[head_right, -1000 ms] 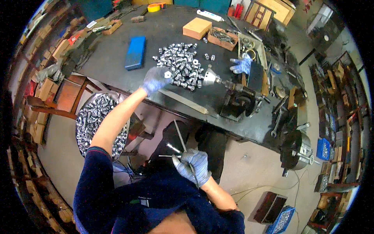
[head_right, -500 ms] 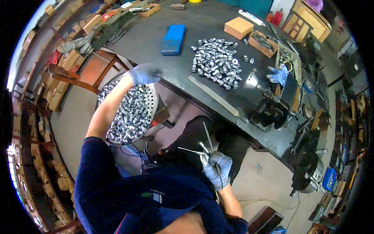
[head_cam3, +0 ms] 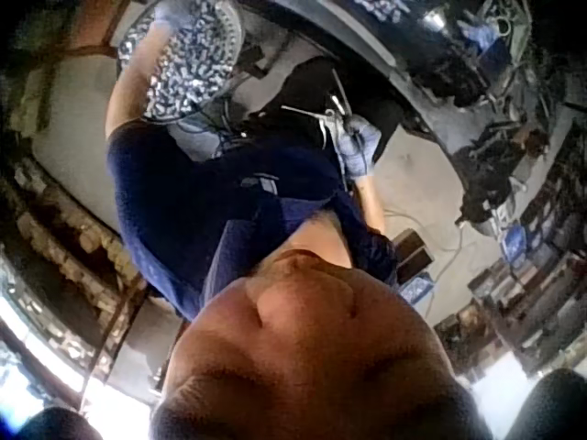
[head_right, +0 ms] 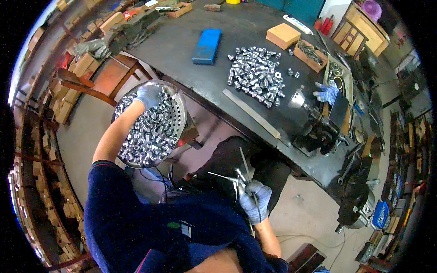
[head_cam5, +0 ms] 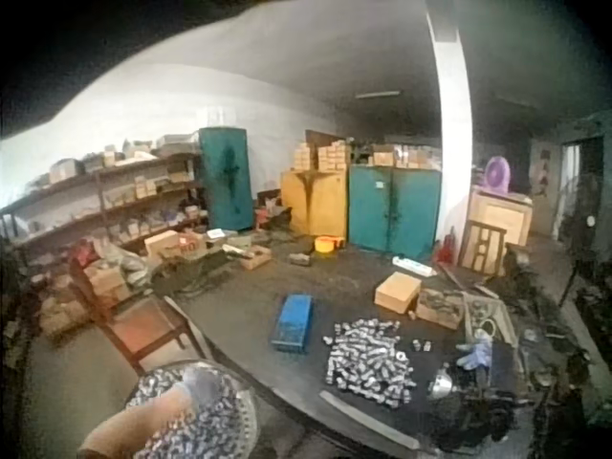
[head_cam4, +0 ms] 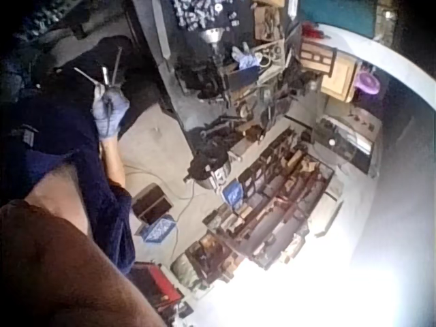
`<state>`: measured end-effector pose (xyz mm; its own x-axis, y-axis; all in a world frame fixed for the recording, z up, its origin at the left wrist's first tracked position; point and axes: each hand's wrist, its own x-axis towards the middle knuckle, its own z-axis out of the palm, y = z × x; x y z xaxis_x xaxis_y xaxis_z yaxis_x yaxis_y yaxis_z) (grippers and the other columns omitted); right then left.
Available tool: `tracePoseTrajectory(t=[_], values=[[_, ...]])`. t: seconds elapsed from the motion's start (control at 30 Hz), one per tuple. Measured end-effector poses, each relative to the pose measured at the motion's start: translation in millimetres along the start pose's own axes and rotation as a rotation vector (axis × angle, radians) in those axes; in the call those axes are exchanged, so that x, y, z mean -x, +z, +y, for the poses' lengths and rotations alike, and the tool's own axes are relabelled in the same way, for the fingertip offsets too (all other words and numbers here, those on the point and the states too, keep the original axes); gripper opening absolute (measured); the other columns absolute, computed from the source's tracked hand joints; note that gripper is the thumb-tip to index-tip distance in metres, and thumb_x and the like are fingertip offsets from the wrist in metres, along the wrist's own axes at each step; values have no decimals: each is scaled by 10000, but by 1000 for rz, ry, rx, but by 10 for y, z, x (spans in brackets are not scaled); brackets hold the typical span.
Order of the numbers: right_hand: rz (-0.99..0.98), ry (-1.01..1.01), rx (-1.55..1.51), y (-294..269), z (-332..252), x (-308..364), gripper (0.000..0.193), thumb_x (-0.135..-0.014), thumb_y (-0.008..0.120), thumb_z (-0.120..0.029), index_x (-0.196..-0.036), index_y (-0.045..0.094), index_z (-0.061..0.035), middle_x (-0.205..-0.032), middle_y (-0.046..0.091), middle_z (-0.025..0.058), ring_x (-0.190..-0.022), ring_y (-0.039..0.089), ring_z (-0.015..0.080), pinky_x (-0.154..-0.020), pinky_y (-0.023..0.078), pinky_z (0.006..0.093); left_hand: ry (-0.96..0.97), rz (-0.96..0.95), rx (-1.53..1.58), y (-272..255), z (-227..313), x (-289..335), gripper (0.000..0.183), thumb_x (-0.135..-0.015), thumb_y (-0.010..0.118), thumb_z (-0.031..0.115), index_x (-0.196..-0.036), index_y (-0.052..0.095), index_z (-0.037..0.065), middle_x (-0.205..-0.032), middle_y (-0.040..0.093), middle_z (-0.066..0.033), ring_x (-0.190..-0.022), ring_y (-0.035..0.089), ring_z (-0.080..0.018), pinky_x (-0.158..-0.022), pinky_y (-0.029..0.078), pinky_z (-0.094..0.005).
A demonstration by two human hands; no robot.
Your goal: The person picks up small metal parts from a large metal container and places them into a sorting jig or onto a workbench by hand.
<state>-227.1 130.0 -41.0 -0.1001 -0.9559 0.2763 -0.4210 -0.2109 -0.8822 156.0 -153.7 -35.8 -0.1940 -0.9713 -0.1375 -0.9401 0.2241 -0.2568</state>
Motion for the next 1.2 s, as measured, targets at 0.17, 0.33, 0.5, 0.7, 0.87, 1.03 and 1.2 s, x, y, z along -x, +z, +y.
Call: tracePoseTrajectory(t=[0.17, 0.33, 0.5, 0.7, 0.87, 1.03, 1.2], values=[[10, 90, -69, 55, 102, 47, 307, -687, 712, -55, -541, 443, -66, -511, 418, 75, -457, 409, 184, -459, 336, 295, -88, -199, 97, 203, -94, 89, 450, -821, 510, 431, -1030, 635, 53, -1038, 643, -164, -964, 621, -311, -833, 481, -416], [-36, 55, -159, 134, 73, 4, 310, -709, 702, -49, -546, 439, -63, -517, 415, 70, -466, 410, 167, -462, 336, 287, -168, -253, 191, 242, -250, 116, 485, -801, 537, 464, -1056, 627, 62, -1049, 640, -156, -988, 608, -321, -855, 471, -412], [-50, 108, -118, 51, 89, 40, 309, -722, 702, -50, -548, 446, -59, -518, 418, 61, -471, 405, 147, -461, 337, 280, -62, -151, 243, 251, -363, 241, 475, -764, 557, 477, -982, 647, 65, -1019, 636, -164, -967, 596, -332, -858, 454, -415], [-64, 192, -191, 11, 68, 47, 292, -730, 710, -78, -548, 482, -62, -507, 440, 53, -455, 414, 140, -453, 343, 277, 62, -123, 1718, -69, 134, 540, 326, -795, 671, 138, -1038, 533, -29, -847, 623, -124, -705, 633, -179, -616, 554, -304], [-93, 26, -46, 71, -75, -71, 327, -703, 732, -95, -535, 452, -69, -523, 456, 96, -444, 452, 223, -446, 360, 299, 246, -165, 1942, -325, 882, 830, 222, -788, 682, 150, -882, 532, 17, -832, 638, -131, -713, 645, -197, -671, 538, -287], [-125, 25, -93, 30, -122, -95, 327, -692, 757, -120, -548, 467, -75, -533, 466, 88, -451, 463, 220, -448, 370, 306, 281, -321, 1982, -347, 1404, 964, 198, -848, 625, 174, -904, 535, 7, -793, 643, -140, -678, 650, -208, -605, 537, -295], [-114, -51, -45, 66, -120, -155, 326, -673, 772, -137, -545, 477, -83, -521, 472, 100, -441, 464, 245, -438, 378, 316, 208, -597, 2223, -362, 1772, 1142, 335, -885, 571, 259, -1069, 530, -18, -772, 646, -168, -630, 661, -260, -503, 538, -311]])
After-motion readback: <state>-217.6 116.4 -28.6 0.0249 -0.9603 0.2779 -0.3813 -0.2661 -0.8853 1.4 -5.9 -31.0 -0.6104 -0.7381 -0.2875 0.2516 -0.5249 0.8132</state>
